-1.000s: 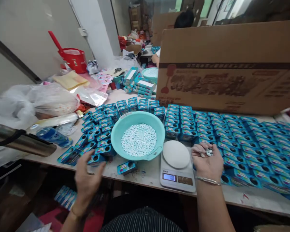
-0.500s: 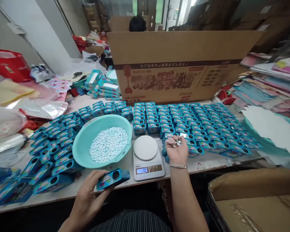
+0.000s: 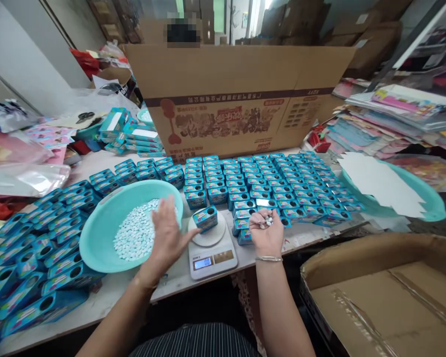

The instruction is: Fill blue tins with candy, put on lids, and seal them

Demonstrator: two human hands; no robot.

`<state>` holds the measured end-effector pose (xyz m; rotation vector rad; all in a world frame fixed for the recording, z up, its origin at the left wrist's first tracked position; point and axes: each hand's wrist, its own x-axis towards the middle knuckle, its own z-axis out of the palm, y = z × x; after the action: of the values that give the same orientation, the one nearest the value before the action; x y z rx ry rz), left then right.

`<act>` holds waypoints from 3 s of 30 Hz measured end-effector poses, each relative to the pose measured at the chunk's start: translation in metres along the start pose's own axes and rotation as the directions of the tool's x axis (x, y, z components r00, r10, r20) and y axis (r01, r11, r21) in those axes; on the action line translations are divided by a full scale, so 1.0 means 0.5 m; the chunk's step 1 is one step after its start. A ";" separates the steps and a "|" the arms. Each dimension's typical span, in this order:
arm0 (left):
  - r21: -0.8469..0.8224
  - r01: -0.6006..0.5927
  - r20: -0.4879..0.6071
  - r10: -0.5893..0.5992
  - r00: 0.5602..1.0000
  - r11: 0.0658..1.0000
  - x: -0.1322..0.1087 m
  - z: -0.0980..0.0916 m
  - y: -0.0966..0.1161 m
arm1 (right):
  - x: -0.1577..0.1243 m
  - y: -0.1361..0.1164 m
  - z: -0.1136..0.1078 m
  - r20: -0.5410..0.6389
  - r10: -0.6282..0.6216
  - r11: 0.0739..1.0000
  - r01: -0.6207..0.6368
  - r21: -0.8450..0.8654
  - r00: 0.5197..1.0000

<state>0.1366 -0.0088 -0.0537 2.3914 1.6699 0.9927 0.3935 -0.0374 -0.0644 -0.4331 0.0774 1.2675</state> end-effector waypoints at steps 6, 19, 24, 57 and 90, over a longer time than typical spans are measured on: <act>-0.148 0.229 -0.340 -0.267 0.902 0.962 -0.066 -0.151 -0.046 | 0.016 0.023 0.031 -0.090 0.017 0.998 -0.012 0.054 0.996; -0.239 0.291 -0.233 -0.346 0.909 0.926 -0.121 -0.117 -0.074 | 0.050 0.089 0.068 -0.091 0.091 0.986 -0.102 -0.131 0.992; -0.252 0.196 -0.204 -0.250 0.947 0.948 -0.104 -0.103 -0.066 | 0.055 0.097 0.079 -0.086 0.107 0.988 -0.115 -0.102 0.991; -0.350 0.141 0.198 -0.074 0.977 0.926 0.051 0.134 0.042 | 0.076 0.208 0.123 0.022 -0.176 0.877 0.167 -0.451 0.984; -0.421 0.039 -0.088 -0.084 0.993 0.906 -0.071 -0.007 -0.022 | 0.033 0.114 0.135 0.053 0.047 0.967 -0.032 -0.252 0.997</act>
<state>0.1184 -0.0360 -0.0717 2.0261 1.3731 1.3284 0.3330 0.0148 -0.0229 -0.6142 -0.1268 1.3343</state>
